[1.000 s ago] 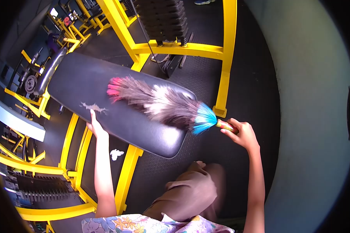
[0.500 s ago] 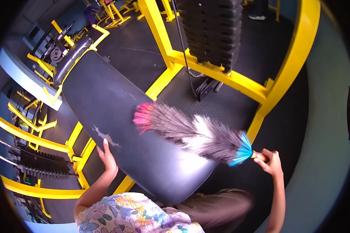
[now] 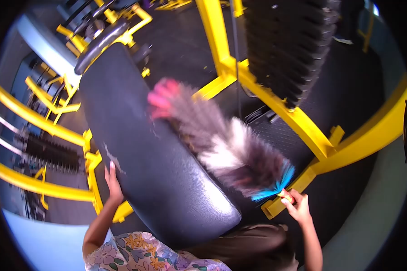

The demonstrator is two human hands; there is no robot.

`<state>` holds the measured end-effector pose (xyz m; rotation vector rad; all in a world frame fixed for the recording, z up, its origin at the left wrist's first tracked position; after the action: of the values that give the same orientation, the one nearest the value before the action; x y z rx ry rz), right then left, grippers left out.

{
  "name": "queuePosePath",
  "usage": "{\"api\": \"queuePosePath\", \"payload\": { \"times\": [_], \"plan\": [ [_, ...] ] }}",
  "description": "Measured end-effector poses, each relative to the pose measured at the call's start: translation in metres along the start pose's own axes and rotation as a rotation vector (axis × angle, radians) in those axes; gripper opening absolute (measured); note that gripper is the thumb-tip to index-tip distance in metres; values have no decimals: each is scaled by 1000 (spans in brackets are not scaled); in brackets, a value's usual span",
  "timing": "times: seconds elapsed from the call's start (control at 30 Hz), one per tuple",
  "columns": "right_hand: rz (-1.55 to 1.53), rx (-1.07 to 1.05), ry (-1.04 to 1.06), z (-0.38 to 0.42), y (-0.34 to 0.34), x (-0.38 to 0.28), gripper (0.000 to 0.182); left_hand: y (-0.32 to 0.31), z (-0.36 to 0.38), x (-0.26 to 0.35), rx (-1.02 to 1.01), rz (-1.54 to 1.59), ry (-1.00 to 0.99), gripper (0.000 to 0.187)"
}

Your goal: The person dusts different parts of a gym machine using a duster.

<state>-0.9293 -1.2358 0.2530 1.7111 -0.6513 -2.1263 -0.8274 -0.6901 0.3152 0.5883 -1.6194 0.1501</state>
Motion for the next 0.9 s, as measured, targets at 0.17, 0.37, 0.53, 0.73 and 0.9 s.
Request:
{"api": "queuePosePath", "payload": {
  "times": [0.17,0.37,0.53,0.73,0.9],
  "plan": [
    [-102,-165,81,-50,-58,48,25,14,-9,-17,89,-21,-48,65],
    [-712,-477,-87,-74,-141,98,24,8,-10,-14,102,-42,-84,66],
    [-782,-729,-139,-101,-177,70,30,12,-11,-13,125,-119,-98,57],
    [-871,-973,-223,-87,-217,26,31,36,-16,-18,115,-202,-34,53],
    [-817,-922,-480,-54,-243,107,32,17,-13,-7,88,-342,-179,60]
  ]
}}
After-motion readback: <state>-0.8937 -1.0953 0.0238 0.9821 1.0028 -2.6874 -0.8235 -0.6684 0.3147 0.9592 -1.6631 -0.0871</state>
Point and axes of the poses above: each hand's wrist, its own z-axis away from the middle knuckle, its own y-axis out of the back of the hand, x = y × z, the point moved 6 cm from there along -z, towards the middle knuckle, and after that the axes turned 10 degrees about -y, right-handed, at the moved point
